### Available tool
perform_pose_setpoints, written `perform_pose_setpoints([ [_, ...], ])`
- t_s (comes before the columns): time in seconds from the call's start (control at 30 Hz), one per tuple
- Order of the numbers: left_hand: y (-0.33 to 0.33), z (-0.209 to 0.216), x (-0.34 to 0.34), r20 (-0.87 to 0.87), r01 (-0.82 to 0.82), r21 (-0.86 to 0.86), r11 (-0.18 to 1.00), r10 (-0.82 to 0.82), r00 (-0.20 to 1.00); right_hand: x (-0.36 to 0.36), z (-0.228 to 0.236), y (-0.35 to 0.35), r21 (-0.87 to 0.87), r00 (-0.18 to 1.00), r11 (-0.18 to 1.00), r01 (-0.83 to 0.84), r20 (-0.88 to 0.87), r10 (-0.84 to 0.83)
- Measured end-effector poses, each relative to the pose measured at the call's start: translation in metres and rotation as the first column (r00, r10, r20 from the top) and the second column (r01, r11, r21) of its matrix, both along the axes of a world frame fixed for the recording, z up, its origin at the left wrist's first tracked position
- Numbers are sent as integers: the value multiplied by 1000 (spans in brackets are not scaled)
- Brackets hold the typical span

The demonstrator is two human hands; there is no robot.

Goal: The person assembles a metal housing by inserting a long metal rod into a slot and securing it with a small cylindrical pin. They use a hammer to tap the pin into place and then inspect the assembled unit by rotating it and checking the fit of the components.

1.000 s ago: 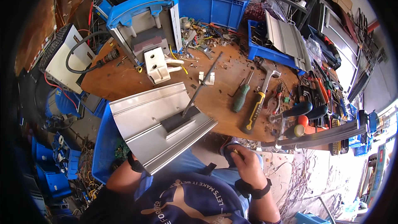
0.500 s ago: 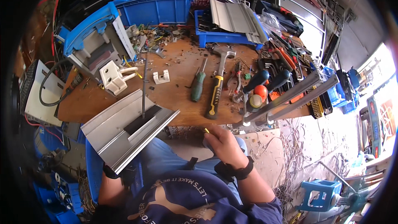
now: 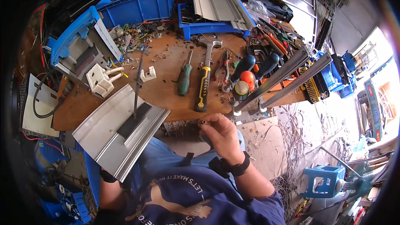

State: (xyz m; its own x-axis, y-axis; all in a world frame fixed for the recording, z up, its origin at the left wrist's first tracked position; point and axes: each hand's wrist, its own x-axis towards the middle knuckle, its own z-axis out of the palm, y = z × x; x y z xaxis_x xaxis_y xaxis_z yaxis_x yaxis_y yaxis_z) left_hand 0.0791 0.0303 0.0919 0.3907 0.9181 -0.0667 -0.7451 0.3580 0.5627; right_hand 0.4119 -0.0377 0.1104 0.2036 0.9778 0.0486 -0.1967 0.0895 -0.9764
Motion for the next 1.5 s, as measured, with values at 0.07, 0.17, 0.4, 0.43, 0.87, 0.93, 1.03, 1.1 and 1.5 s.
perform_pose_setpoints([
  [0.07, 0, -1, -1, 2, 2, 1, 1000, -2, 1000, 0, 3, 0, 11, 1000, 1000, -21, -7, 21],
  [0.17, 1, 1, 2, 5, 16, -2, 1000, -15, 1000, -1, 0, 1, 70, 999, 997, -24, -32, 26],
  [0.4, 2, 2, 2, 18, 27, -8, 1000, -26, 999, -3, -2, 5, 174, 999, 984, -48, -3, 49],
  [0.43, 1, 3, 2, 19, 25, -8, 1000, -25, 999, -4, -2, 6, 178, 998, 982, -60, 30, 55],
  [0.87, -2, 10, 7, 88, 60, 0, 998, -60, 994, -29, 59, 30, -216, 896, 873, -436, -10, 445],
  [0.93, 1, 12, 10, 115, 78, 5, 997, -78, 990, -35, 65, 37, -221, 868, 840, -496, -81, 491],
  [1.03, 2, 18, 14, 164, 102, -7, 995, -100, 981, -47, 74, 47, -221, 816, 787, -576, -112, 567],
  [1.1, 4, 20, 16, 225, 141, -25, 990, -131, 965, -54, 82, 53, -258, 797, 767, -588, -18, 604],
  [1.5, 1, 13, 20, -270, 43, 340, 940, 54, 961, -155, 106, 121, -143, 169, 748, -648, 931, 324],
])
